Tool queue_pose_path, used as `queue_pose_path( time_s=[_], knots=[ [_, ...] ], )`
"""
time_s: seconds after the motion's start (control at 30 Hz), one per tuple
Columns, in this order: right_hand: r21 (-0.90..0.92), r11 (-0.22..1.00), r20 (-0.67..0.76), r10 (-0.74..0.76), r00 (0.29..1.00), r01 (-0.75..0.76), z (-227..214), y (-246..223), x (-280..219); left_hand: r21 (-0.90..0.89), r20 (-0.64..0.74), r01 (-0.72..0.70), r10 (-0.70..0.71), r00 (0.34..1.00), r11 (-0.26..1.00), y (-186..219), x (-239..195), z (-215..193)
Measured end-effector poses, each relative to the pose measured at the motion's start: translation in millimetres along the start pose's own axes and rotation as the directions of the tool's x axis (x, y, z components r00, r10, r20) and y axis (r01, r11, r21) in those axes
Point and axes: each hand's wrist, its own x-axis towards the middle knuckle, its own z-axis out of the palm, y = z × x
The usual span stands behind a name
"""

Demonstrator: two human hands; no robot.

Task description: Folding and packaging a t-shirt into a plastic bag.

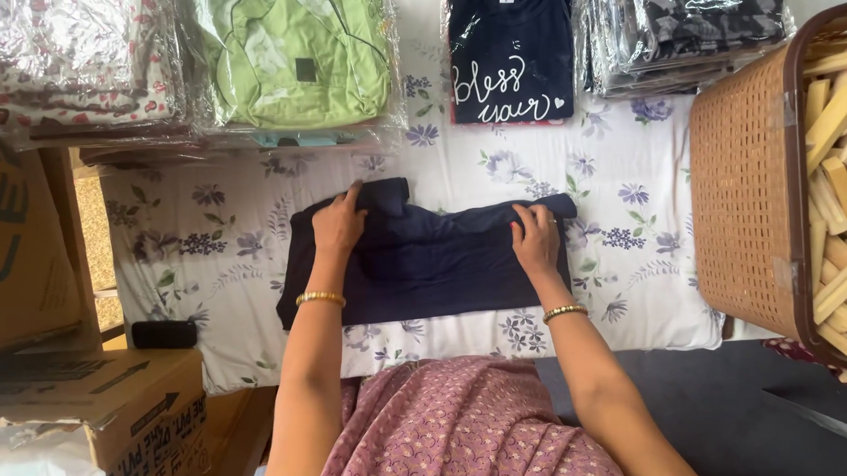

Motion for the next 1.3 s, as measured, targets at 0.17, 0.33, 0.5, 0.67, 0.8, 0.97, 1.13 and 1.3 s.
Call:
queue_pose_path(
  time_s=[0.17, 0.33, 0.5, 0.67, 0.8, 0.97, 1.13, 1.3],
  knots=[
    [0.022, 0.995, 0.003, 0.101, 0.995, -0.101, 8, 13, 27, -0.085, -0.071, 0.117, -0.123, 0.99, 0.99, -29, 37, 25],
    [0.042, 0.992, 0.011, 0.118, 0.993, -0.119, 1, 20, 54, -0.427, -0.063, 0.38, -0.446, 0.893, 0.82, -49, 53, -6],
    [0.067, 0.989, -0.05, 0.138, 0.989, -0.135, 3, 26, 79, -0.642, 0.094, 0.508, -0.598, 0.796, 0.574, -88, 59, 10],
    [0.256, 0.872, 0.121, 0.399, 0.909, -0.417, 1, 24, 100, -0.457, -0.005, 0.315, -0.357, 0.934, 0.832, -51, 52, -13],
    [0.268, 0.854, 0.169, 0.414, 0.894, -0.446, -2, 28, 101, -0.054, -0.155, 0.09, -0.098, 0.983, 0.994, -38, 44, -13],
    [-0.05, 0.999, 0.032, -0.016, 0.999, 0.017, 14, 69, 88, -0.027, -0.081, 0.409, -0.41, 0.909, 0.912, -83, 46, -5],
    [0.003, 0.949, 0.088, 0.313, 0.946, -0.315, -5, 48, 98, 0.121, -0.129, 0.372, -0.357, 0.925, 0.92, -100, 45, -29],
    [0.343, 0.577, 0.299, 0.681, 0.669, -0.741, -6, 46, 112, 0.159, -0.054, 0.472, -0.469, 0.881, 0.867, -102, 54, -36]
  ],
)
